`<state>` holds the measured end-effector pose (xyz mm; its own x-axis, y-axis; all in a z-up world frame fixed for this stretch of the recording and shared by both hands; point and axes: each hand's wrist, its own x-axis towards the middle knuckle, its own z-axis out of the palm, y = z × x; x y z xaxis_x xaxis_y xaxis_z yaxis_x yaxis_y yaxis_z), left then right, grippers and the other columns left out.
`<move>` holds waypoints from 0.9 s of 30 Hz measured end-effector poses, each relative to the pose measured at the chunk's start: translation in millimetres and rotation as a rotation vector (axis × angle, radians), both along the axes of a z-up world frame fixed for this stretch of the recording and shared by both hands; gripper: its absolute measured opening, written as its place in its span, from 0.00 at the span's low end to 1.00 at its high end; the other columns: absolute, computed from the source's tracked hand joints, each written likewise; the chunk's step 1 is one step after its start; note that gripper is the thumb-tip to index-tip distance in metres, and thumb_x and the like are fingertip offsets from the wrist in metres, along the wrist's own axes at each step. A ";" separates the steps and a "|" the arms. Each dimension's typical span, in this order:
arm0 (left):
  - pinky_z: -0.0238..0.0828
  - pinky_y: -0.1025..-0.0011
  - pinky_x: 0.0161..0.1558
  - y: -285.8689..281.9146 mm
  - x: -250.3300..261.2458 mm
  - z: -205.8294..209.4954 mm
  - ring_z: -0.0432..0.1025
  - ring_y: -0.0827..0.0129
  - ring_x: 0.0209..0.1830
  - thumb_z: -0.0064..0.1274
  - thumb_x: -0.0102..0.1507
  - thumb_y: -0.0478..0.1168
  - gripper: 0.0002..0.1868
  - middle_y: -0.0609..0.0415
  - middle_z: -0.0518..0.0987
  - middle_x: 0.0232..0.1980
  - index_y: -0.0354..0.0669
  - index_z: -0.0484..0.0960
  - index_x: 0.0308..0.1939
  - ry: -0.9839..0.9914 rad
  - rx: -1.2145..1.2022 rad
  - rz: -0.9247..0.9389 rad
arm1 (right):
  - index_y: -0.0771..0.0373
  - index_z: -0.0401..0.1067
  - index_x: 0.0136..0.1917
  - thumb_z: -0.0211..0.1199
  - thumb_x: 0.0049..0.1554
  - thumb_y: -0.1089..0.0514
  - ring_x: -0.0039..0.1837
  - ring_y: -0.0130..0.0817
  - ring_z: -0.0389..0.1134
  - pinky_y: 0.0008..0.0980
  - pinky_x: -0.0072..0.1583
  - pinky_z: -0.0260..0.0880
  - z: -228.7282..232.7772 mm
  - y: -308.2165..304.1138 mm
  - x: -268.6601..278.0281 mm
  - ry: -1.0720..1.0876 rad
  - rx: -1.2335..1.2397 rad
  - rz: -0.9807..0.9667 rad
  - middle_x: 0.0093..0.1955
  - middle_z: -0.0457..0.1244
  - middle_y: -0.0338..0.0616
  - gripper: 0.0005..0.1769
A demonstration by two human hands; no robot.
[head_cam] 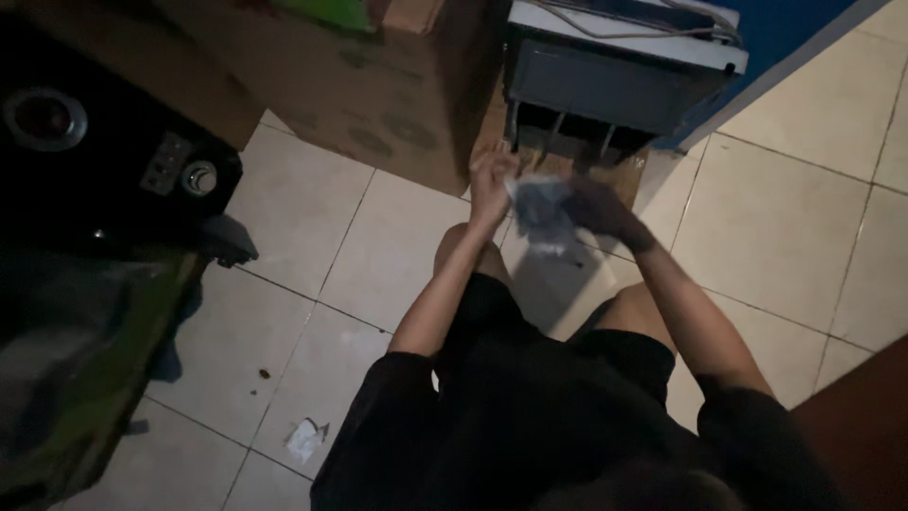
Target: The person wipes a white plastic vent cover with a cloth, removes the outer casing to wipe the internal fan assembly and frame, and then cleans a small handheld pink fan using the same cloth.
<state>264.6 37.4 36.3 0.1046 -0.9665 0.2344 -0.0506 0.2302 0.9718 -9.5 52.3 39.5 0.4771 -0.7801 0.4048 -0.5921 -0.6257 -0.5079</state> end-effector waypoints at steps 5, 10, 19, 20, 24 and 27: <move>0.74 0.68 0.41 11.2 19.1 -30.9 0.77 0.68 0.37 0.58 0.63 0.42 0.12 0.50 0.83 0.40 0.36 0.86 0.45 -0.300 0.253 -0.066 | 0.62 0.73 0.65 0.63 0.53 0.59 0.64 0.54 0.67 0.46 0.66 0.67 -63.1 10.1 -18.7 -0.005 -0.003 -0.167 0.62 0.67 0.57 0.26; 0.76 0.70 0.41 -2.4 -0.6 -38.8 0.79 0.67 0.36 0.49 0.66 0.38 0.15 0.47 0.84 0.39 0.35 0.82 0.53 -0.217 0.231 -0.169 | 0.74 0.71 0.66 0.59 0.66 0.55 0.67 0.57 0.66 0.48 0.68 0.64 -52.5 -22.0 15.4 -0.211 -0.181 -0.609 0.66 0.65 0.63 0.22; 0.74 0.62 0.47 -1.1 -41.0 -99.5 0.77 0.58 0.45 0.54 0.61 0.36 0.15 0.40 0.82 0.53 0.32 0.83 0.49 -0.463 0.074 -0.466 | 0.60 0.78 0.51 0.57 0.60 0.53 0.60 0.44 0.69 0.39 0.53 0.71 -28.2 0.3 35.6 0.987 0.054 -0.389 0.70 0.65 0.55 0.13; 0.74 0.62 0.48 6.8 -47.7 -104.4 0.77 0.57 0.46 0.55 0.59 0.37 0.16 0.40 0.82 0.53 0.33 0.83 0.49 -0.459 0.093 -0.503 | 0.60 0.78 0.52 0.58 0.60 0.53 0.59 0.43 0.69 0.38 0.52 0.71 -35.9 8.5 26.8 0.835 0.139 -0.393 0.68 0.66 0.55 0.13; 0.74 0.59 0.50 25.9 -85.7 -109.3 0.77 0.55 0.50 0.60 0.53 0.40 0.23 0.41 0.82 0.53 0.37 0.81 0.52 -0.386 0.128 -0.721 | 0.61 0.79 0.53 0.59 0.60 0.55 0.54 0.39 0.69 0.37 0.51 0.71 -71.3 51.9 -30.1 0.128 0.486 -0.413 0.60 0.67 0.51 0.13; 0.75 0.58 0.52 44.6 -108.1 -111.3 0.76 0.54 0.53 0.63 0.49 0.42 0.28 0.42 0.82 0.53 0.39 0.80 0.53 -0.371 0.123 -0.826 | 0.61 0.79 0.55 0.61 0.61 0.56 0.51 0.36 0.70 0.36 0.50 0.71 -73.7 85.6 -62.2 -0.150 0.589 -0.496 0.55 0.69 0.49 0.13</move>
